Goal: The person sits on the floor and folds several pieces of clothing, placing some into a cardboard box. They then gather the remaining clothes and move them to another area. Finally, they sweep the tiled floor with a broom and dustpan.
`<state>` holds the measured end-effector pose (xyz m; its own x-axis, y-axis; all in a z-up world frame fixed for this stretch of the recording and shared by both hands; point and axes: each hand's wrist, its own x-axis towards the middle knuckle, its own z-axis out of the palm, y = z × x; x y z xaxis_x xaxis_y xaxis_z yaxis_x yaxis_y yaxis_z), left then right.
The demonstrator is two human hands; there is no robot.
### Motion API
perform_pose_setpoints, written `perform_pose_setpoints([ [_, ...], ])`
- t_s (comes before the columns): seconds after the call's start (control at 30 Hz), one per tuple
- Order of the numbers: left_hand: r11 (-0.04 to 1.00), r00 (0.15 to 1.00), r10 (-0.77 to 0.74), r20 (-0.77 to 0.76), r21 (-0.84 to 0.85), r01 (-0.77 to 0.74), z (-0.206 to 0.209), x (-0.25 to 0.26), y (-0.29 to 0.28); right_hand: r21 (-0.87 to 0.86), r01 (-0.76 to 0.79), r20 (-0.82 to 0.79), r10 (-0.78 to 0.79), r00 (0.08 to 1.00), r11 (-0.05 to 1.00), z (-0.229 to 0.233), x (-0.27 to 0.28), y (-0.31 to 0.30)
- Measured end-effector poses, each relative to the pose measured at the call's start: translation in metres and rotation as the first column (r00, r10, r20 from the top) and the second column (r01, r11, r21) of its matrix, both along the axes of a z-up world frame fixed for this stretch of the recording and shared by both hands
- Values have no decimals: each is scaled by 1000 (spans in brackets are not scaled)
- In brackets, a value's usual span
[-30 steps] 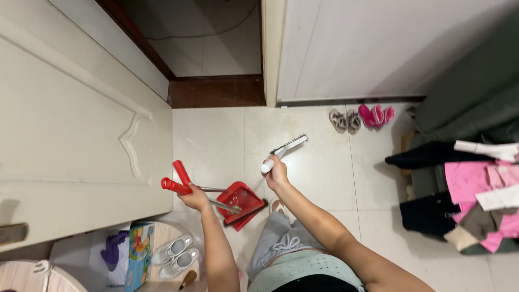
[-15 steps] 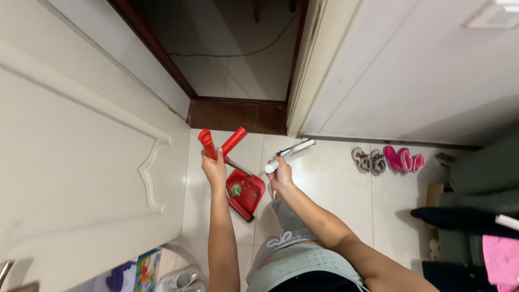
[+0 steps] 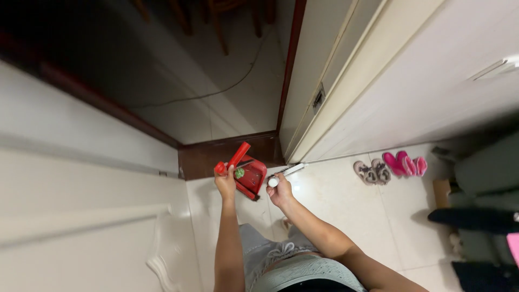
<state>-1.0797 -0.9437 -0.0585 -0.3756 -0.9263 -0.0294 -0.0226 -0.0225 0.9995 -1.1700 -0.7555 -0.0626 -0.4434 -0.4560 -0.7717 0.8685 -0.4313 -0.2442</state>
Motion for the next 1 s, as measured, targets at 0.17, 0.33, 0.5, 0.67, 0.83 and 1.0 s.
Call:
perform_pose_setpoints([
  [0.17, 965, 948, -207, 240, -111, 239, -14, -28, -75, -18, 267, -2, -267, 964, 964, -14, -8, -59],
  [0.33, 743, 830, -443, 339, -378, 552, -21, -65, -119, 16, 451, -16, -451, 893, 892, -14, 4, -121],
  [0.5, 745, 688, -521, 505, -124, 655, -32, -123, -147, 14, 537, -7, -537, 844, 843, 1, 12, -136],
  [0.67, 711, 728, -555, 403, -224, 667, 5, -174, -206, 23, 563, -28, -562, 826, 826, 17, -6, -140],
  [0.83, 693, 731, -575, 366, -256, 674, 63, -229, -225, -27, 620, 8, -620, 784, 784, 12, -34, -143],
  [1.0, 591, 675, -650, 348, -327, 737, 78, -289, -234, -76, 679, 37, -679, 733, 730, -4, -62, -149],
])
